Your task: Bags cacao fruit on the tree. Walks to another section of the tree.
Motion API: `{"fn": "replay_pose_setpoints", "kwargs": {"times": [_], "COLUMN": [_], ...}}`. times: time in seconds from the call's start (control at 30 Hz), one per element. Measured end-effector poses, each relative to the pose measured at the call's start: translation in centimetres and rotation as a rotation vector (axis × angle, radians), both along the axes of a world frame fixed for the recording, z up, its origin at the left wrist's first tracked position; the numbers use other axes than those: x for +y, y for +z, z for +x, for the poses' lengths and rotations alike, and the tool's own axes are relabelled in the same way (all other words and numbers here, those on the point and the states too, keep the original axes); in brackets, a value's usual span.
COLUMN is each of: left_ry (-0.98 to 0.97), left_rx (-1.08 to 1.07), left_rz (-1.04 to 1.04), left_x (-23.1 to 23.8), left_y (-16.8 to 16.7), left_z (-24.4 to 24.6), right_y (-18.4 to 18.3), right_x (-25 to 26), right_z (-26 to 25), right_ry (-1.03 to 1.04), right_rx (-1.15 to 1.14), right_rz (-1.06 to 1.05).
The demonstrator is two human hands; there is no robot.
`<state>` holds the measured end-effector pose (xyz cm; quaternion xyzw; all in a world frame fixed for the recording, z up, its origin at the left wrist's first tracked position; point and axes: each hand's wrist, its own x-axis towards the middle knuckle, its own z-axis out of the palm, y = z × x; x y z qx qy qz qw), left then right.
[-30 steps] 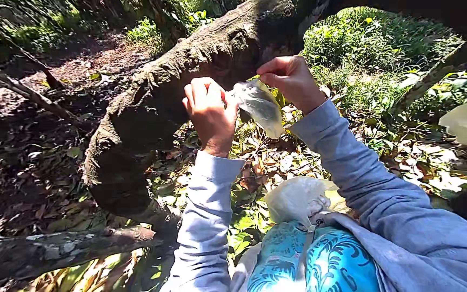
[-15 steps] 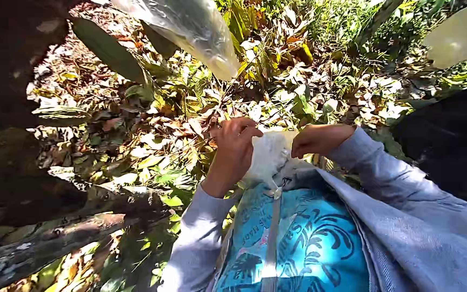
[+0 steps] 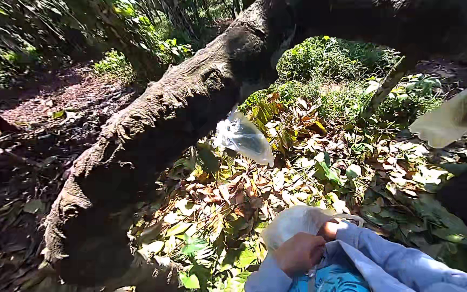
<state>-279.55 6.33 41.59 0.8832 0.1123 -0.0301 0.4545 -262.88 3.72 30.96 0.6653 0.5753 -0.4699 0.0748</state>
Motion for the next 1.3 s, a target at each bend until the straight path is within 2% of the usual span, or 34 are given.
{"fn": "replay_pose_setpoints", "kwargs": {"times": [0.03,0.07,0.1,0.2,0.27,0.37,0.43,0.57,0.63,0.7,0.8,0.83,0.87,0.93,1.0,1.13,1.3], "left_ry": [-0.021,-0.04,-0.056,-0.061,-0.04,-0.062,-0.092,-0.058,-0.049,0.114,0.521,0.619,0.688,0.795,0.901,0.996,1.184], "left_rx": [0.018,0.047,0.1,0.318,0.505,0.707,0.741,0.674,0.656,0.477,-0.085,-0.285,-0.459,-0.647,-0.665,-0.527,-0.616], "left_rz": [0.013,0.024,0.032,0.082,0.112,0.145,0.174,0.137,0.145,0.092,-0.139,-0.207,-0.19,-0.125,-0.13,-0.106,-0.068], "left_x": [0.1,0.2,0.3,0.2,0.1,0.0,-0.9,-1.8,-1.9,-1.6,-1.2,-1.3,-1.4,-2.0,-2.7,-2.9,-3.0], "left_y": [-0.1,-0.1,-0.1,-0.2,-0.5,-0.8,-1.6,-2.8,-2.5,-1.2,0.6,0.9,1.3,2.3,3.1,3.6,4.1], "left_z": [0.1,0.3,0.7,2.2,3.3,3.5,2.7,2.1,2.3,1.6,-1.0,-1.4,-1.5,-1.1,-1.2,-3.4,-4.8], "right_y": [-3.7,-5.9,-5.9,-1.0,0.9,5.9,6.8,8.7,10.0,11.5,13.7,14.1,14.3,14.7,15.4,16.5,16.5], "right_x": [0.0,0.2,0.3,-0.1,-0.2,-0.8,-1.7,-1.9,-1.4,-0.8,-0.4,-0.3,-0.2,0.0,0.2,1.3,1.2], "right_z": [0.8,1.4,1.6,1.1,1.4,2.4,3.1,4.4,5.1,5.7,4.6,3.6,2.5,0.9,0.6,3.3,5.1], "right_ry": [0.052,0.087,0.081,-0.087,-0.077,-0.144,-0.187,-0.139,-0.168,-0.244,-0.294,-0.269,-0.229,-0.163,-0.194,-0.394,-0.488], "right_rx": [0.0,-0.009,-0.024,0.04,0.161,0.352,0.518,0.778,0.91,1.057,1.096,1.025,0.908,0.693,0.593,0.509,0.498], "right_rz": [0.014,0.02,0.014,0.16,0.22,0.157,0.212,0.303,0.433,0.552,0.683,0.74,0.807,0.921,1.007,1.207,1.304]}}
